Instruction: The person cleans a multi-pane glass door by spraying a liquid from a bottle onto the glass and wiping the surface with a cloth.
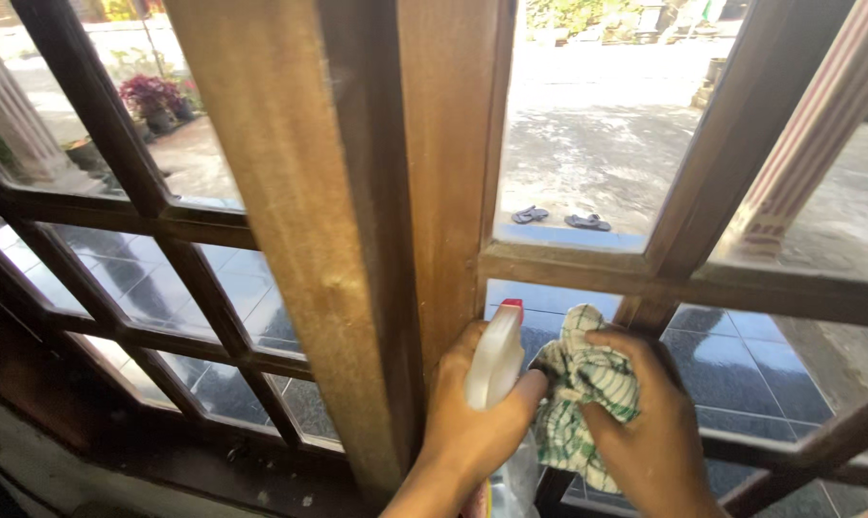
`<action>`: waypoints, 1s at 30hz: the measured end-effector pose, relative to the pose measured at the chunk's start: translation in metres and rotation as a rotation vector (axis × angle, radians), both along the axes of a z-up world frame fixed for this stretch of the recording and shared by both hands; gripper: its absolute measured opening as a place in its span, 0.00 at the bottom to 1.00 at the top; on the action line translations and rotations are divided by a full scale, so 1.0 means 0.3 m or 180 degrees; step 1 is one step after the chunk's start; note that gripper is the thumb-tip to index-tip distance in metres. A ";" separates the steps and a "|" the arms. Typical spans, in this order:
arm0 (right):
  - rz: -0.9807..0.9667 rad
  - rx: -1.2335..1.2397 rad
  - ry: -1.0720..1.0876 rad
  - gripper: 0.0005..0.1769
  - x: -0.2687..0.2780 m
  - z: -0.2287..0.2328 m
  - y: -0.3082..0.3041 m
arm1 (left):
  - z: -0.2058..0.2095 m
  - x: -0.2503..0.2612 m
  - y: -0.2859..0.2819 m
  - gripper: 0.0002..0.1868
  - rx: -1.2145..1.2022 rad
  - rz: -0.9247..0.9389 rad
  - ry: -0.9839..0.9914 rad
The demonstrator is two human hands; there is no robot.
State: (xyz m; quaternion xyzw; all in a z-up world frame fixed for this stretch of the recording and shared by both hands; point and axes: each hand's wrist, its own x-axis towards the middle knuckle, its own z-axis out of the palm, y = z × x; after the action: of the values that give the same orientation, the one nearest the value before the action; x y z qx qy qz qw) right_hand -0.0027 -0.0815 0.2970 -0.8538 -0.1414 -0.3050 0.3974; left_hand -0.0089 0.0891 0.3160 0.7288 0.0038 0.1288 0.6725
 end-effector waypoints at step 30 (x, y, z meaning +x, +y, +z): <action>-0.0468 0.0236 0.0432 0.35 0.048 -0.117 0.014 | -0.126 0.108 0.078 0.15 0.0168 -0.0398 0.0175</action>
State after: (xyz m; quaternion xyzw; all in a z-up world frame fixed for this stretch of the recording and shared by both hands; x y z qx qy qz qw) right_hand 0.0118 -0.0772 0.2619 -0.8653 -0.0398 -0.2799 0.4140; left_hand 0.0237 0.1125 0.2783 0.7483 -0.0267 0.0665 0.6594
